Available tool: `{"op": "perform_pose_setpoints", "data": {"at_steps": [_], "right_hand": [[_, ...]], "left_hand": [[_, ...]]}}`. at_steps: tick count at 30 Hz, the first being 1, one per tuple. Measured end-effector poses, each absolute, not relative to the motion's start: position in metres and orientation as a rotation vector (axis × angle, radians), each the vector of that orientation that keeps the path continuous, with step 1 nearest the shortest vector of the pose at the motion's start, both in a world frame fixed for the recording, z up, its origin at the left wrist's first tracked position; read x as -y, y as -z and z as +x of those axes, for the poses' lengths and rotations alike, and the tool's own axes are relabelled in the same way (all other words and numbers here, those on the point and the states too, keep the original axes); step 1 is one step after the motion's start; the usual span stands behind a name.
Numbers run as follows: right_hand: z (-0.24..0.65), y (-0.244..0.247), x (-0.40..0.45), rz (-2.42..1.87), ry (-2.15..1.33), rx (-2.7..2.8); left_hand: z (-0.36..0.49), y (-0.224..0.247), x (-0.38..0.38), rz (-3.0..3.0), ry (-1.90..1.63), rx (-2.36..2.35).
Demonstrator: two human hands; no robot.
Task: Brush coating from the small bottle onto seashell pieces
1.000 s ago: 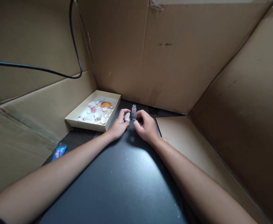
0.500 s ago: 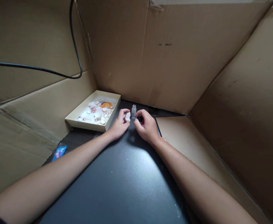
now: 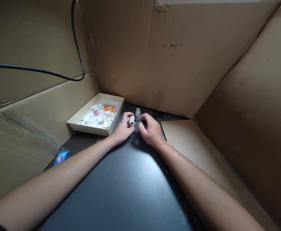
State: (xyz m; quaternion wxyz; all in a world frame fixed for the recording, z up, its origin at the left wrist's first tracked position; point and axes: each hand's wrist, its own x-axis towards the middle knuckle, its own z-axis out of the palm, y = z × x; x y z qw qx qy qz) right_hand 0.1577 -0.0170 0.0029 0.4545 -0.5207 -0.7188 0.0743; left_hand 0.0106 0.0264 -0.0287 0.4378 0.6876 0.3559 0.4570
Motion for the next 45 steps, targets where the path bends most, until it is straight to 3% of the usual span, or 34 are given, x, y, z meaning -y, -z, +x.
{"op": "perform_pose_setpoints", "data": {"at_steps": [45], "right_hand": [[0.1591, 0.0039, 0.0097, -1.202, -0.127, 1.871]], "left_hand": [[0.0089, 0.0220, -0.0226, 1.739, -1.174, -0.994]]}}
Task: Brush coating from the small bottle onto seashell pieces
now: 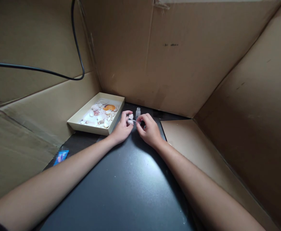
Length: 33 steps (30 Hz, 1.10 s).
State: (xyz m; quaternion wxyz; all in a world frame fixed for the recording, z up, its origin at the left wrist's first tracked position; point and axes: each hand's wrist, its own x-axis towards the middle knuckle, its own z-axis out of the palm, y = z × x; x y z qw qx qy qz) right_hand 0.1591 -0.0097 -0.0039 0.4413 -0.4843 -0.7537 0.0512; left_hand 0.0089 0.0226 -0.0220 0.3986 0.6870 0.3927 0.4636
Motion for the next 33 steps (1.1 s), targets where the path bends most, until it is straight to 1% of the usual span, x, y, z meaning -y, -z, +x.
{"op": "perform_pose_setpoints", "data": {"at_steps": [11, 16, 28, 33], "right_hand": [[0.1592, 0.0039, 0.0107, -1.263, -0.152, 1.878], [0.1579, 0.0019, 0.0125, -1.213, -0.159, 1.871], [0.1574, 0.0026, 0.0135, -1.333, -0.207, 1.828], [0.1571, 0.0022, 0.0149, -1.294, -0.224, 1.835]], "left_hand": [[0.0091, 0.0242, -0.0237, 1.701, -1.161, -0.952], [0.0089, 0.0223, -0.0229, 1.724, -1.153, -0.956], [0.0079, 0.0210, -0.0223, 1.789, -1.135, -0.988], [0.0074, 0.0224, -0.0230, 1.803, -1.141, -0.989]]}}
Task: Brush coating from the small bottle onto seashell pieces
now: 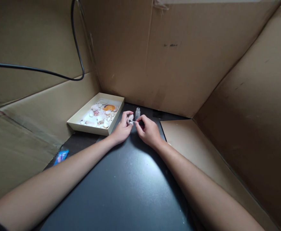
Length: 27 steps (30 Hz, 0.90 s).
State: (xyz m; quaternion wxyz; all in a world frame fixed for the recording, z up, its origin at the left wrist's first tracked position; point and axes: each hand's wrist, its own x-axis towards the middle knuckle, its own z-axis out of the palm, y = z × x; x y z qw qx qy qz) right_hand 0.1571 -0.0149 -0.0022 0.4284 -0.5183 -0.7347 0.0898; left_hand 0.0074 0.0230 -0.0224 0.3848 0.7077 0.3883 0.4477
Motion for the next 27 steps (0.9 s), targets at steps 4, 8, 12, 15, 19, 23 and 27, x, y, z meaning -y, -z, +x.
{"op": "perform_pose_setpoints", "data": {"at_steps": [4, 8, 12, 15, 19, 23, 27], "right_hand": [[0.1578, 0.0034, 0.0140, -1.323, -0.223, 1.805], [0.1585, 0.0044, 0.0131, -1.341, -0.223, 1.812], [0.1577, 0.0038, 0.0137, -1.343, -0.216, 1.788], [0.1572, 0.0032, 0.0143, -1.325, -0.206, 1.810], [0.1576, 0.0031, 0.0139, -1.327, -0.183, 1.781], [0.1572, 0.0028, 0.0137, -1.316, -0.166, 1.810], [0.1567, 0.0028, 0.0133, -1.325, -0.145, 1.795]], "left_hand": [[0.0076, 0.0224, -0.0232, 1.808, -1.127, -0.999], [0.0075, 0.0217, -0.0230, 1.794, -1.143, -0.989], [0.0072, 0.0215, -0.0229, 1.783, -1.143, -0.980], [0.0073, 0.0211, -0.0227, 1.792, -1.150, -0.981], [0.0075, 0.0199, -0.0220, 1.801, -1.131, -0.999], [0.0073, 0.0194, -0.0214, 1.816, -1.134, -1.007], [0.0072, 0.0199, -0.0209, 1.832, -1.132, -1.010]]}}
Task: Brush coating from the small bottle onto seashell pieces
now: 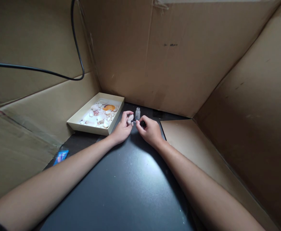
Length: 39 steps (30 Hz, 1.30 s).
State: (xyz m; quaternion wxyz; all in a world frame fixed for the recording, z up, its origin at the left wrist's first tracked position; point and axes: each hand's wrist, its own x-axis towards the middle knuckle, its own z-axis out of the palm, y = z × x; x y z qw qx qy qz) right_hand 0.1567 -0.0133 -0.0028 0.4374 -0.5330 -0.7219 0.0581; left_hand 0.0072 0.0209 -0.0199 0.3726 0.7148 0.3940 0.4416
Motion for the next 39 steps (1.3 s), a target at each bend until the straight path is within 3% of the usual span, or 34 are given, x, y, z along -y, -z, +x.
{"op": "perform_pose_setpoints", "data": {"at_steps": [39], "right_hand": [[0.1563, 0.0021, 0.0138, -1.347, -0.126, 1.727]], "left_hand": [[0.0094, 0.0235, -0.0227, 1.805, -1.133, -0.929]]}}
